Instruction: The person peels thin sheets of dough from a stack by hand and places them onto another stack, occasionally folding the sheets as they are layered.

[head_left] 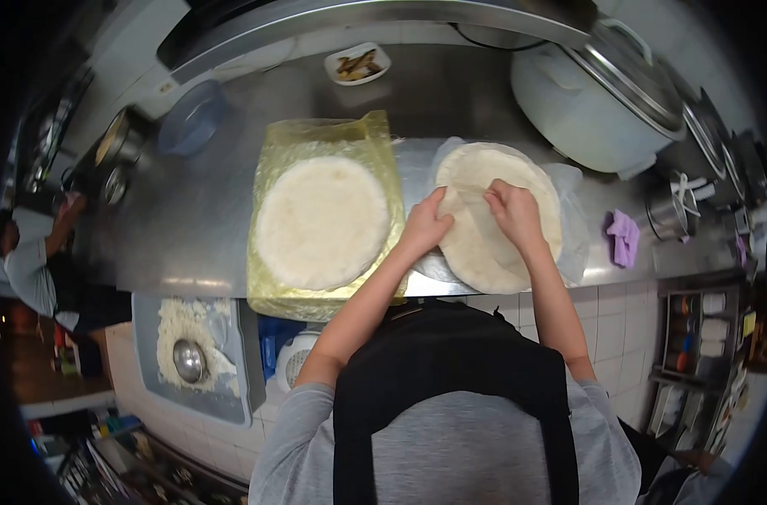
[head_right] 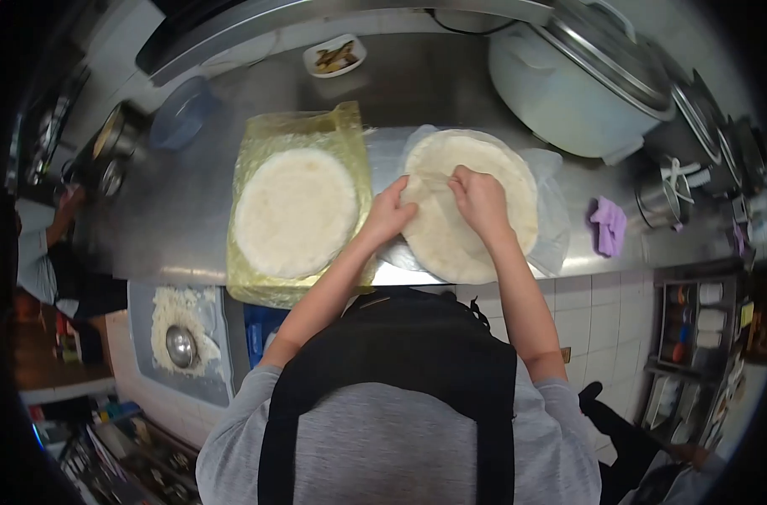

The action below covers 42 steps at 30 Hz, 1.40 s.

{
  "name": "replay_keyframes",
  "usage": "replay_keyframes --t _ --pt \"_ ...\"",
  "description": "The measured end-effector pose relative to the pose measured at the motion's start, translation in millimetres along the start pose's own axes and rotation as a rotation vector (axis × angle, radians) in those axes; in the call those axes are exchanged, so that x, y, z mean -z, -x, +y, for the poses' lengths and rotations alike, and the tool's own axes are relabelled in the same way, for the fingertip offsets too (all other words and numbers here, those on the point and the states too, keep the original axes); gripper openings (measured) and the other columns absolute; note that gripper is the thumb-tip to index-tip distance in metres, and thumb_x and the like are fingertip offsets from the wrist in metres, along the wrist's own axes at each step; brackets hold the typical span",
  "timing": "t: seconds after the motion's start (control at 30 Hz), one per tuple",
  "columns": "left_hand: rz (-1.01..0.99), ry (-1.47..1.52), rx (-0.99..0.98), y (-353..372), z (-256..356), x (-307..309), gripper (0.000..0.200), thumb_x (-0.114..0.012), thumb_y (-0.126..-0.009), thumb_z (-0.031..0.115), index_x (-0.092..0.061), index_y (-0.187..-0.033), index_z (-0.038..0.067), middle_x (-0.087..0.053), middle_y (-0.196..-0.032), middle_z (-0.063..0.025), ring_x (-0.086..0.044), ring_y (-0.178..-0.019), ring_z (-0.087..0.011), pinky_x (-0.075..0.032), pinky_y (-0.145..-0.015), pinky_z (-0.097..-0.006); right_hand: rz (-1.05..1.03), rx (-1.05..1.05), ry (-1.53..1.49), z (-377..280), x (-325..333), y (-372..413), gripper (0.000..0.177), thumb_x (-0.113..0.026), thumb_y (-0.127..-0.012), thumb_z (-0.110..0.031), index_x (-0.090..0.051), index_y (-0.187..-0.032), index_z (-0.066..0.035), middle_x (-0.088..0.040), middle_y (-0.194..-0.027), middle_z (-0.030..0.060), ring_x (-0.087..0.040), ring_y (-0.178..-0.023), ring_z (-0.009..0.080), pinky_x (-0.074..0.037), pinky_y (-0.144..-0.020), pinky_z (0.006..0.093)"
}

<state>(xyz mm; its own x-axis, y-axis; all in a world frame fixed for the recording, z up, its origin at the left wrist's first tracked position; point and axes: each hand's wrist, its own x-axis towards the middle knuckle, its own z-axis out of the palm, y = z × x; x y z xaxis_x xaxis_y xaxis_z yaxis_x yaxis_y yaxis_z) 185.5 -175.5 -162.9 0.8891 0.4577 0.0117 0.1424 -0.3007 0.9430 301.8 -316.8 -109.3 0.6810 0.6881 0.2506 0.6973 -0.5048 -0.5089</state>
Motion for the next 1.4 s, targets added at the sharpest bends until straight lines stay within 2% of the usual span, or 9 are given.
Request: replay_keyframes --t 0.23,0.5,0.67,0.77,0.87,0.93,1.17,1.33,1.4 --pt "0.064 0.068 -0.119 -28.5 -2.5 -9.5 0.023 -0.061 -0.074 0.016 -0.059 -0.089 -0.002 -0.055 -0.061 -0.0191 -0.056 -0.054 -0.0304 -0.04 -0.05 -0.0385 0.005 0.135 -0.041 -11.1 -3.3 -10.5 0.013 -0.062 -0.078 -0.016 -0.06 -0.077 -0.003 -0.061 -0.064 0.016 -0.061 -0.064 0.033 -0.046 -0.06 0.0416" --pt "0.076 0.169 -0.168 -30.1 -19.5 -8.7 0.033 -0.055 -0.071 0.009 -0.057 -0.102 -0.001 -0.062 -0.075 -0.0193 -0.061 -0.067 -0.0296 -0.046 -0.063 -0.0365 -0.017 -0.127 0.021 12.7 23.1 -3.8 0.011 -0.064 -0.076 -0.015 -0.061 -0.079 -0.004 -0.061 -0.065 0.0144 -0.061 -0.066 0.0323 -0.047 -0.062 0.0428" --pt "-0.036 0.089 -0.102 -26.7 15.1 -3.3 0.028 -0.055 -0.072 0.009 -0.056 -0.098 -0.001 -0.063 -0.076 -0.0192 -0.063 -0.069 -0.0287 -0.047 -0.064 -0.0379 0.073 0.071 -0.044 2.8 1.5 -9.1 0.015 -0.064 -0.077 -0.017 -0.061 -0.084 -0.004 -0.062 -0.065 0.0145 -0.063 -0.068 0.0316 -0.048 -0.063 0.042" --pt "-0.043 -0.002 -0.08 -23.8 33.1 -4.2 0.021 -0.057 -0.076 0.006 -0.055 -0.096 0.0 -0.063 -0.074 -0.0097 -0.059 -0.065 -0.015 -0.044 -0.059 -0.0297 0.077 0.033 -0.071 -11.0 1.8 -13.4 0.017 -0.064 -0.077 -0.019 -0.061 -0.085 -0.004 -0.063 -0.069 0.0156 -0.064 -0.07 0.0315 -0.049 -0.062 0.0415" --pt "0.024 -0.078 -0.178 -21.0 34.0 -4.1 0.018 -0.059 -0.076 0.011 -0.053 -0.088 -0.001 -0.06 -0.068 -0.0201 -0.062 -0.065 -0.0356 -0.046 -0.058 -0.0395 0.085 0.008 -0.041 1.2 -5.0 -13.6 0.018 -0.064 -0.077 -0.021 -0.06 -0.083 -0.004 -0.062 -0.068 0.0153 -0.063 -0.066 0.0307 -0.048 -0.06 0.04" --pt "0.087 -0.133 -0.232 -18.0 31.3 -3.4 0.019 -0.061 -0.075 0.012 -0.054 -0.088 -0.001 -0.056 -0.063 -0.0165 -0.056 -0.055 -0.0222 -0.042 -0.054 -0.0319 0.147 0.041 -0.016 6.0 -5.3 -11.2 0.019 -0.065 -0.078 -0.022 -0.059 -0.082 -0.004 -0.061 -0.064 0.0142 -0.061 -0.061 0.0298 -0.046 -0.057 0.0387" --pt "0.015 -0.165 -0.153 -11.1 41.0 -6.7 0.017 -0.06 -0.077 0.01 -0.052 -0.088 0.0 -0.057 -0.064 -0.0133 -0.056 -0.057 -0.0189 -0.043 -0.055 -0.0303 0.255 0.017 -0.125 -1.0 -6.4 -4.9 0.015 -0.06 -0.081 -0.018 -0.057 -0.077 -0.003 -0.06 -0.062 0.015 -0.061 -0.06 0.0321 -0.047 -0.056 0.0398" --pt "0.027 0.73 -0.111 -6.8 29.0 -22.0 0.017 -0.058 -0.081 0.002 -0.05 -0.097 0.003 -0.062 -0.088 -0.006 -0.058 -0.078 -0.0099 -0.047 -0.069 -0.0248 0.345 -0.037 -0.242 5.0 28.0 -11.3 0.017 -0.061 -0.082 -0.019 -0.059 -0.076 -0.003 -0.058 -0.06 0.0148 -0.059 -0.056 0.0307 -0.045 -0.053 0.0385" --pt "0.062 0.779 -0.068 5.5 25.7 -29.7 0.021 -0.058 -0.08 0.001 -0.049 -0.1 0.004 -0.063 -0.089 -0.0072 -0.058 -0.079 -0.0107 -0.048 -0.071 -0.0248 0.293 -0.089 -0.194 1.1 47.9 -8.8 0.015 -0.062 -0.082 -0.017 -0.061 -0.076 -0.004 -0.057 -0.058 0.0139 -0.058 -0.054 0.0304 -0.044 -0.052 0.0384"
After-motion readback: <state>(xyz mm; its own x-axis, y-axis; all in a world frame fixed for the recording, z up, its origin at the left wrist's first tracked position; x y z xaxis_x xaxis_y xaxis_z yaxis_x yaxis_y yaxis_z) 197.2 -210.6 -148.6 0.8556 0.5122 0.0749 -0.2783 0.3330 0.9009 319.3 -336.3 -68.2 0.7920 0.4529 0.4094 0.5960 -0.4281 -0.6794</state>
